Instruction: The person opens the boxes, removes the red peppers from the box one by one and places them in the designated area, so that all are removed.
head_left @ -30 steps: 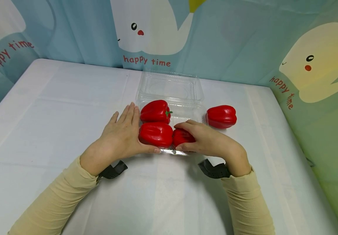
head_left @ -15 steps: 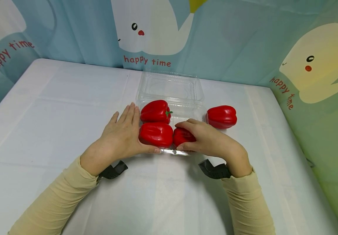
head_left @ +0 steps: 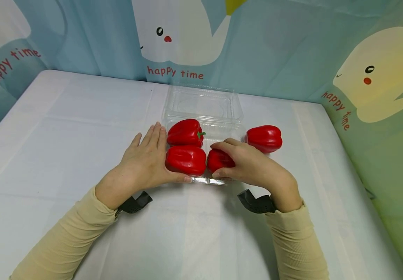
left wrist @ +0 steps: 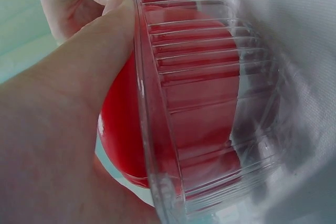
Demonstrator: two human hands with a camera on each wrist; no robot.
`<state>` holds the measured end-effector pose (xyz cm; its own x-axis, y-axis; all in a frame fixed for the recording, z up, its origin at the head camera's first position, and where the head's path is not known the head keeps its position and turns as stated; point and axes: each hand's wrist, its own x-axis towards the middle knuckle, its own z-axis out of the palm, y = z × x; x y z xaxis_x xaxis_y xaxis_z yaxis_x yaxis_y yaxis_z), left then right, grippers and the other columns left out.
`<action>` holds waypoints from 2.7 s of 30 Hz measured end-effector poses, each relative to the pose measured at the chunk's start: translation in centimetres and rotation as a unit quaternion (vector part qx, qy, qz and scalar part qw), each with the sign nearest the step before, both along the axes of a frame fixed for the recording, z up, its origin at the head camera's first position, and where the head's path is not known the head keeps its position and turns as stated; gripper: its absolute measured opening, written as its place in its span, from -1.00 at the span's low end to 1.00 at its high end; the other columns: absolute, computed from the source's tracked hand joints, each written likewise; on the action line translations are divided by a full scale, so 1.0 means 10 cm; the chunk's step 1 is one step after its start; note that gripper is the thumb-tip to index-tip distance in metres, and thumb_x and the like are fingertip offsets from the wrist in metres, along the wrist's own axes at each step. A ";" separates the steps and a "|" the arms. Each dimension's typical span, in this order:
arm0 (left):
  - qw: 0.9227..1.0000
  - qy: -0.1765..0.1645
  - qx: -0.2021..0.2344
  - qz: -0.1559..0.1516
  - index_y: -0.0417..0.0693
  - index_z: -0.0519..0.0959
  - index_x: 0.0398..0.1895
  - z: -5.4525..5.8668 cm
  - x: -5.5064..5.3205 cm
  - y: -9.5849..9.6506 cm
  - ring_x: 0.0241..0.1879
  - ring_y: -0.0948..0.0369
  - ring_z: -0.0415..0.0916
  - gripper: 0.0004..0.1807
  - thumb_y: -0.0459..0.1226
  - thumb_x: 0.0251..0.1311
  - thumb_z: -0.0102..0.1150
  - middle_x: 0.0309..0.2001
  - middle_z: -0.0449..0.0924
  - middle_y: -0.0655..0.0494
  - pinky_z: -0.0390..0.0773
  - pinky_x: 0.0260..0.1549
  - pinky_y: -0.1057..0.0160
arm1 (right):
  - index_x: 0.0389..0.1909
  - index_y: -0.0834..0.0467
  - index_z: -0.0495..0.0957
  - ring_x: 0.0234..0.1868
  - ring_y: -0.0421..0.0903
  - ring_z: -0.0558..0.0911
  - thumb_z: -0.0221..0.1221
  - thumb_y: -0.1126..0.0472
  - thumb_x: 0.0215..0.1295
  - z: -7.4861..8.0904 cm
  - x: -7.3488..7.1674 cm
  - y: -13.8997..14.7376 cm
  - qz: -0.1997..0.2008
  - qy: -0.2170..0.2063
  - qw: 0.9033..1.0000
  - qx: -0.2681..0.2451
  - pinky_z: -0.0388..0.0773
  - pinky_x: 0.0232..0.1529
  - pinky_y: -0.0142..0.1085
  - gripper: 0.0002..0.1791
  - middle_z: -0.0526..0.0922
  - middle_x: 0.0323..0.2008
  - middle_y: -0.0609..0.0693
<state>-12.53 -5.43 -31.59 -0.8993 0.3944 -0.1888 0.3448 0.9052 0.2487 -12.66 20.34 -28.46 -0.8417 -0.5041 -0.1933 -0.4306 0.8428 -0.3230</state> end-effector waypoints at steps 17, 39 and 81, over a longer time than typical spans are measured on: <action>1.000 0.004 0.002 -0.002 -0.41 -0.17 0.54 -0.01 0.00 0.00 0.58 -0.19 -0.20 0.50 0.59 -0.13 0.03 0.58 -0.22 -0.31 -0.04 0.47 -0.28 | 0.40 0.14 0.35 0.25 0.08 0.48 0.45 0.13 0.09 -0.10 -0.05 -0.02 -0.008 -0.007 1.000 0.019 0.57 0.18 0.00 -0.17 0.46 0.26 0.10; 1.000 -0.006 0.000 -0.002 -0.40 -0.19 0.54 -0.01 -0.02 0.00 0.58 -0.18 -0.22 0.48 0.55 -0.11 0.08 0.58 -0.25 -0.30 -0.06 0.48 -0.26 | 0.36 0.15 0.35 0.26 0.07 0.44 0.39 0.23 0.13 0.04 0.00 0.05 -0.010 0.083 0.996 -0.018 0.61 0.11 0.01 -0.25 0.47 0.23 0.07; 1.000 -0.007 0.002 0.000 -0.39 -0.18 0.54 0.01 -0.01 0.00 0.58 -0.17 -0.23 0.48 0.56 -0.11 0.07 0.59 -0.24 -0.29 -0.08 0.49 -0.26 | 0.36 0.19 0.33 0.33 0.24 0.28 0.33 0.39 0.11 0.32 0.01 0.71 -0.184 0.198 0.955 -0.119 0.50 0.07 0.32 -0.26 0.35 0.31 0.23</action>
<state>-12.58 -5.47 -31.52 -0.8964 0.3952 -0.2004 0.3413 0.9042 0.2567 -12.51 27.44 -25.29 -0.9540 -0.1492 0.2600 -0.2465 0.8841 -0.3971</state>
